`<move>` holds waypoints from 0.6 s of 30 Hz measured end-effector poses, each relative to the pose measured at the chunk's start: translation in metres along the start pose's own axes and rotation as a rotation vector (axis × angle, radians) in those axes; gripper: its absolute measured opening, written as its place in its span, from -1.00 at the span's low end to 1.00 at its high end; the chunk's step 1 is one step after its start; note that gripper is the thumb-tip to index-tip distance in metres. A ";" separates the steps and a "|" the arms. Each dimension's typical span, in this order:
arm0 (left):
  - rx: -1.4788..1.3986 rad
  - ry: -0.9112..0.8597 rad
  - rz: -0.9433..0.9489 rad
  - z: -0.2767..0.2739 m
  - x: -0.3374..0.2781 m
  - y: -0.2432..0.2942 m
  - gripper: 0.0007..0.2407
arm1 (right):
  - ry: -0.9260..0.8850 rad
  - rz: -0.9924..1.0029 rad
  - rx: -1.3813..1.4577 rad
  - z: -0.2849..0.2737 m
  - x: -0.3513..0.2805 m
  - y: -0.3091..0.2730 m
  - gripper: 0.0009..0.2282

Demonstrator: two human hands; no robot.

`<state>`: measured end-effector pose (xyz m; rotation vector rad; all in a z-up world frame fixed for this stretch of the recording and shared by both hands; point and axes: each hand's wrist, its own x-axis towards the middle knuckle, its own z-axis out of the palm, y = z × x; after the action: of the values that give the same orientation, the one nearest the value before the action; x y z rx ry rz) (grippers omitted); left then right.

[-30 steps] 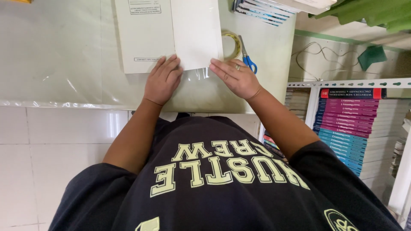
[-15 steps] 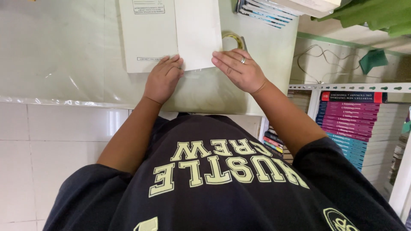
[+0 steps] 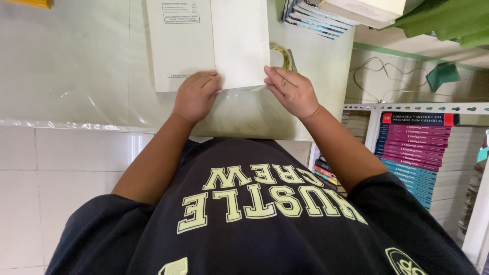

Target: Wrapping a book in a protective plastic cover using tape and scissors.

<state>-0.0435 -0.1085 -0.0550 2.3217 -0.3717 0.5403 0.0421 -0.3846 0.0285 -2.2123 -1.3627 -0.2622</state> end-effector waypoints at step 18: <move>-0.042 -0.042 0.080 0.017 0.029 0.035 -0.66 | -0.032 0.349 0.132 0.011 -0.009 0.000 -0.42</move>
<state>-0.0281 -0.1480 -0.0315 2.2881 -0.4932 0.5185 0.0366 -0.3859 0.0155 -2.3000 -0.9556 -0.0096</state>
